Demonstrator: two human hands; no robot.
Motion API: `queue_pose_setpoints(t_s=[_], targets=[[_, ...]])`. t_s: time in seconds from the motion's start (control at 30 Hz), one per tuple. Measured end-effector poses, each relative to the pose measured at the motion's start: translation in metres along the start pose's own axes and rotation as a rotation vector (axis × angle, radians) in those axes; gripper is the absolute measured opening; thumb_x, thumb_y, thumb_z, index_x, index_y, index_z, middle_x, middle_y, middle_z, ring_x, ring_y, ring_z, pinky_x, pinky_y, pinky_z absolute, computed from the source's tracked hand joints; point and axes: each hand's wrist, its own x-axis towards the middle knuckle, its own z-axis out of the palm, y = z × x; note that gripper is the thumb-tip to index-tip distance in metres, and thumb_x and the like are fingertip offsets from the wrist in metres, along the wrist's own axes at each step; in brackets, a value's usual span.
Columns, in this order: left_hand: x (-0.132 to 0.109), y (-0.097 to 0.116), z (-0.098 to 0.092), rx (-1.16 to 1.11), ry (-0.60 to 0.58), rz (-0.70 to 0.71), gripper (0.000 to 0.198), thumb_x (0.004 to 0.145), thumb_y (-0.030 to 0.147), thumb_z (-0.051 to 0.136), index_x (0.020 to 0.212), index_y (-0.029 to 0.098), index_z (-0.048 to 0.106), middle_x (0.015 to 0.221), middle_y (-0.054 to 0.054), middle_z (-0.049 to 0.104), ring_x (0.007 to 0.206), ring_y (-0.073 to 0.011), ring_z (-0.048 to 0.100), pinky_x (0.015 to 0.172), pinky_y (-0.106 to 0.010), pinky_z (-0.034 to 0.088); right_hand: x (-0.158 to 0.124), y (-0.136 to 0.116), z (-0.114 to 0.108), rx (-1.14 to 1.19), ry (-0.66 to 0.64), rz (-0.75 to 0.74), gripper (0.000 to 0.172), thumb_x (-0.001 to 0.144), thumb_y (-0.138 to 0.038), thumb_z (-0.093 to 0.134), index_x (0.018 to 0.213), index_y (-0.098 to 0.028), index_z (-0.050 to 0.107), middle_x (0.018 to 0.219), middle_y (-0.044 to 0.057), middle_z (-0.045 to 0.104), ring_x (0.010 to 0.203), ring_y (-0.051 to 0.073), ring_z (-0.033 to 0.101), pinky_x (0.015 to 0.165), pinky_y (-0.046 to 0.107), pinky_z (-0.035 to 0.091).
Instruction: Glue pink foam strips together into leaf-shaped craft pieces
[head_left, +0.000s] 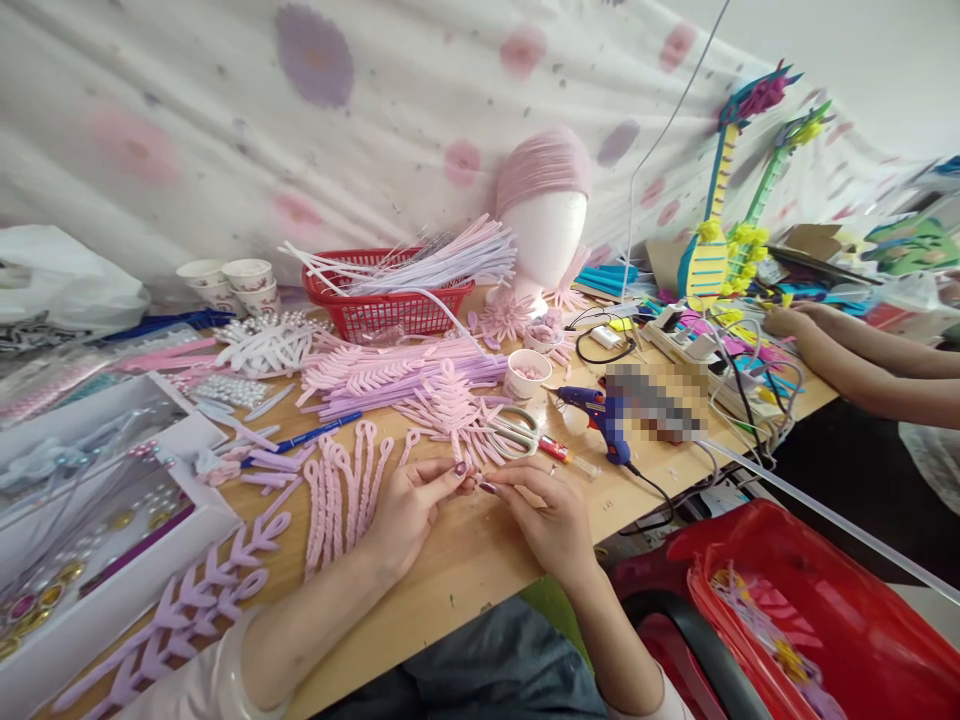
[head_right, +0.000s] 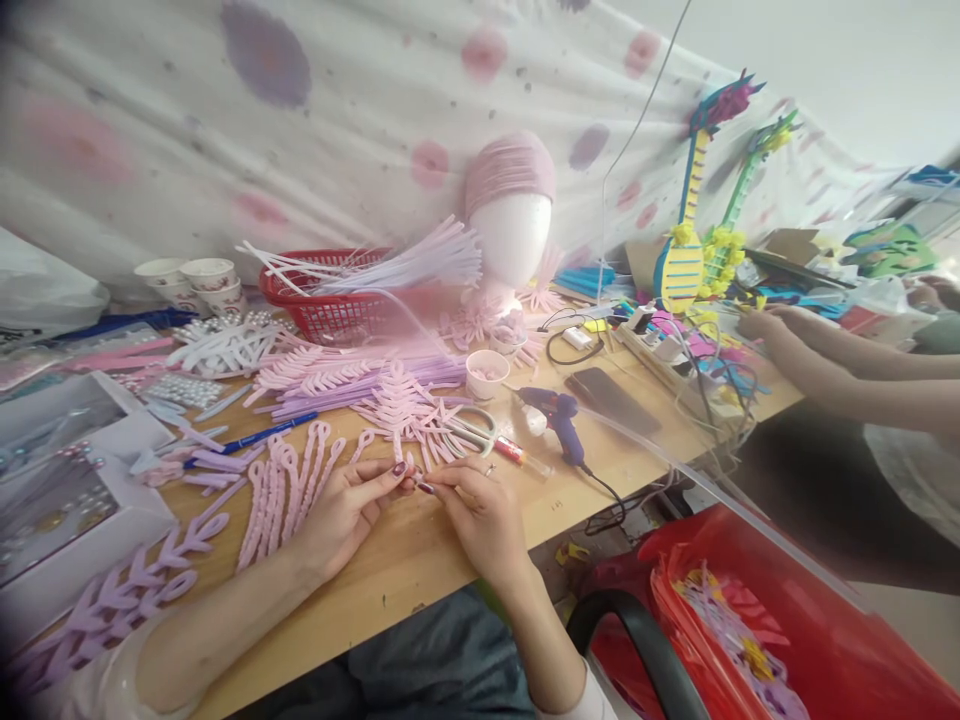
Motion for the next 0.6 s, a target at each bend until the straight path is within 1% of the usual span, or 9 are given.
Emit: queue_pose_setpoints(t_s=[0.2,0.33,0.4,0.47,0.53,0.6], targets=[[-0.0006,0.0018,0.0025,-0.01,-0.022,0.002,0.021,0.056,0.028,0.085,0.069,0.013,0.078,0.069,-0.006,0.073,0.072,-0.0152,0.063,0.079,-0.027,0.047,0.0007,0.0005,-0.0002,0.003,0.084,0.051,0.007,0.081,-0.021,0.068,0.08,-0.024,0.074,0.077,0.004,0.073,0.073,0.02,0.067,0.07,0.032,0.053],[0.0002,0.0015,0.0017,-0.013,-0.013,0.017,0.019,0.058,0.027,0.084,0.069,0.013,0.078,0.071,-0.007,0.073,0.073,-0.0164,0.063,0.08,-0.029,0.047,0.0,0.0015,0.0005,0.015,0.078,0.073,0.009,0.083,-0.022,0.065,0.082,-0.024,0.073,0.079,0.004,0.072,0.075,0.02,0.066,0.071,0.032,0.053],[0.0005,0.0012,0.0011,-0.008,-0.009,0.017,0.019,0.059,0.028,0.084,0.07,0.013,0.078,0.071,-0.007,0.073,0.073,-0.0163,0.062,0.075,-0.028,0.047,-0.0003,0.002,0.0008,0.023,0.052,0.061,0.011,0.085,-0.022,0.063,0.083,-0.024,0.073,0.08,0.005,0.071,0.076,0.02,0.066,0.071,0.032,0.052],[0.0005,0.0011,0.001,-0.004,-0.007,0.016,0.02,0.058,0.028,0.084,0.07,0.013,0.078,0.072,-0.007,0.073,0.072,-0.0154,0.06,0.067,-0.025,0.045,-0.0006,0.0024,0.0009,0.025,0.03,0.05,0.012,0.085,-0.02,0.061,0.083,-0.023,0.072,0.081,0.005,0.071,0.077,0.02,0.066,0.072,0.031,0.052],[0.0003,0.0011,0.0013,-0.006,0.004,0.023,0.02,0.057,0.028,0.084,0.07,0.013,0.078,0.072,-0.007,0.073,0.069,-0.0129,0.056,0.061,-0.023,0.042,-0.001,0.0027,0.0008,0.022,0.007,0.054,0.012,0.086,-0.02,0.061,0.083,-0.023,0.072,0.082,0.005,0.071,0.078,0.019,0.066,0.072,0.03,0.052],[0.0001,0.0011,0.0018,-0.013,0.027,0.029,0.02,0.056,0.026,0.084,0.069,0.013,0.079,0.07,-0.006,0.071,0.064,-0.0101,0.051,0.059,-0.021,0.04,-0.0014,0.0026,0.0003,0.015,-0.007,0.065,0.011,0.086,-0.02,0.06,0.083,-0.023,0.071,0.082,0.005,0.071,0.077,0.02,0.066,0.071,0.03,0.052]])
